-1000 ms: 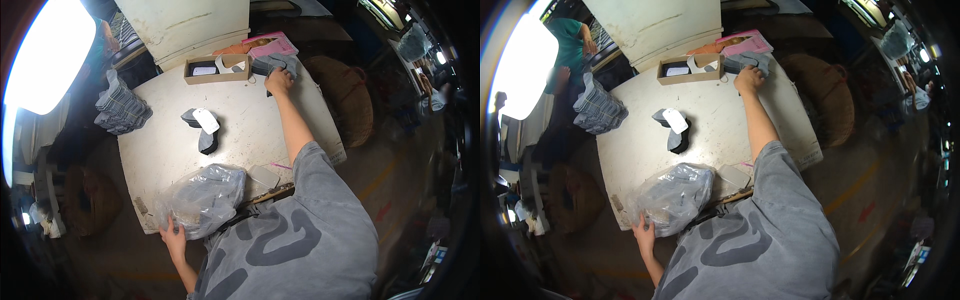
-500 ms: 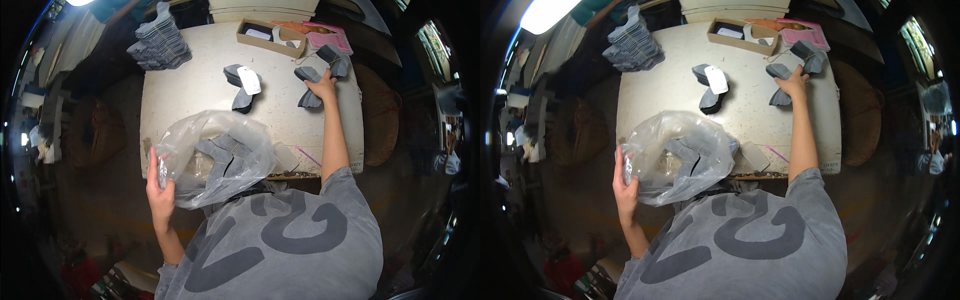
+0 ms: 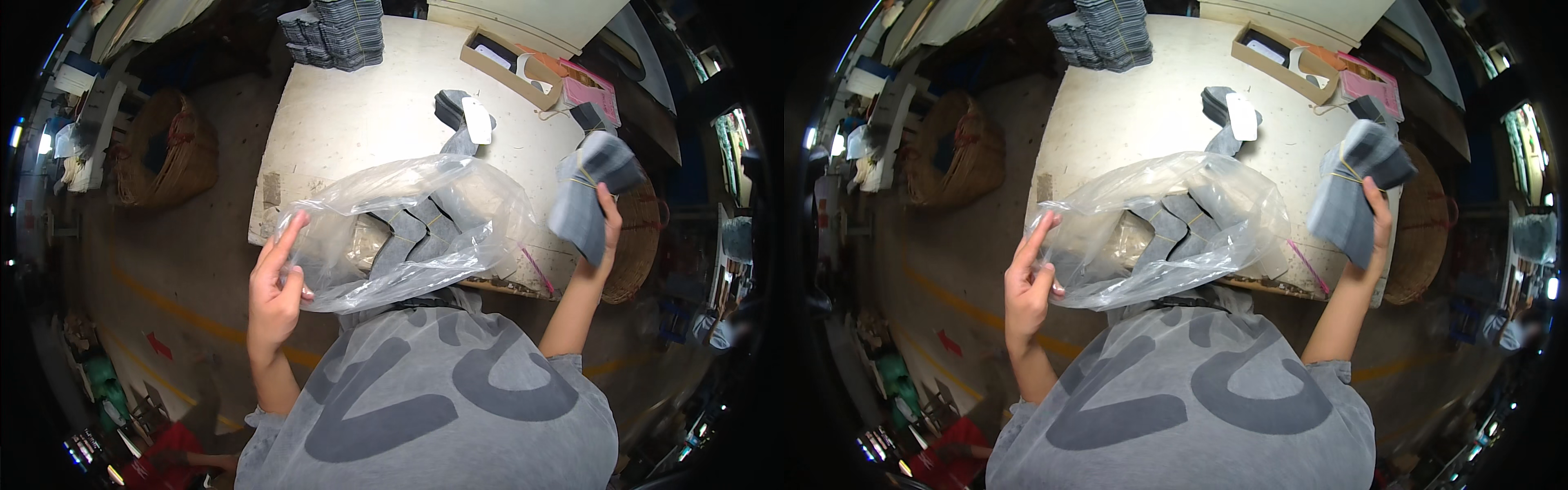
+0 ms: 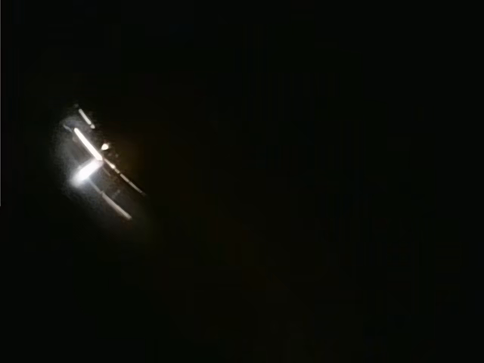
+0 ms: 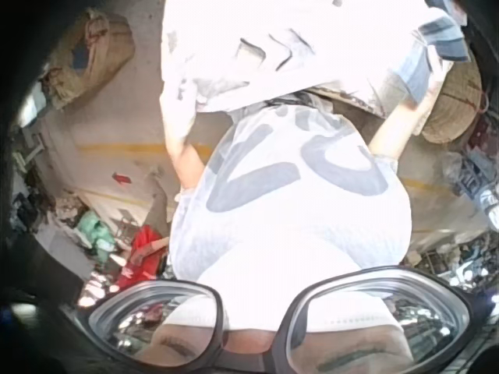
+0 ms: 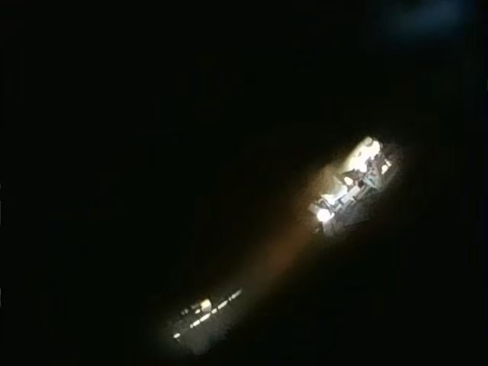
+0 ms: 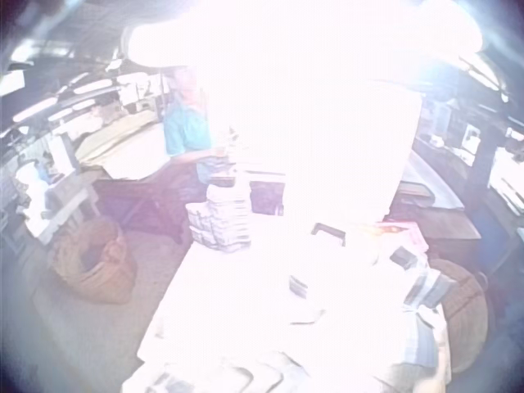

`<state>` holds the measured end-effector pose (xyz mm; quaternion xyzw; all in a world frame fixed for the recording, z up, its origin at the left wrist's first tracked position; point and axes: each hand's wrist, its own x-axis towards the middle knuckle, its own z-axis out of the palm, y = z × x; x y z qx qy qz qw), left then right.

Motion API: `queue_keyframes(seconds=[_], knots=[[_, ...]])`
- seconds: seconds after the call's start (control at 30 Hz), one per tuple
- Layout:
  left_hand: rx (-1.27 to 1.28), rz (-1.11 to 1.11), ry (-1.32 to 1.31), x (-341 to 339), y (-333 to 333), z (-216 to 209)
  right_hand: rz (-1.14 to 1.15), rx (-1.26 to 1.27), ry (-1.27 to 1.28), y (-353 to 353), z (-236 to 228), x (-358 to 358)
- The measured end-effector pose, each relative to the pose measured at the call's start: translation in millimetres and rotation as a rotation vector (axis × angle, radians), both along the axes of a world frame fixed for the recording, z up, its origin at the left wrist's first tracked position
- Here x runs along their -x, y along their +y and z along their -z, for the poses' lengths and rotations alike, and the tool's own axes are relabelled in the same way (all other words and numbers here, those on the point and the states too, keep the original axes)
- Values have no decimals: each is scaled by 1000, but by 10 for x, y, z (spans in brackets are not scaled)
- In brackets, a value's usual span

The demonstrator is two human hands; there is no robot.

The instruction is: The person walks through a factory floor carrying a plastic bag, then places folded gray socks into the bag on a table. The person continues to add socks to the bag and adjusts the contents.

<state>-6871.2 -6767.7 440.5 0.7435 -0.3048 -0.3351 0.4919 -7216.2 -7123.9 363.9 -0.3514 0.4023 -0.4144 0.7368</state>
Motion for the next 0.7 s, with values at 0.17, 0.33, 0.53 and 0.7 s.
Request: queue_keyframes(seconds=[0.17,0.33,0.53,0.7], knots=[[39,51,78,42,-127,14,-170,282,-473,904,-467,-735],[119,79,82,71,-158,10,-832,95,-153,1407,-184,-1532],[109,16,-111,-60,-77,199,-716,702,947,1961,469,-2229],[96,120,-111,-173,56,325,-641,963,944,2021,566,-2248]])
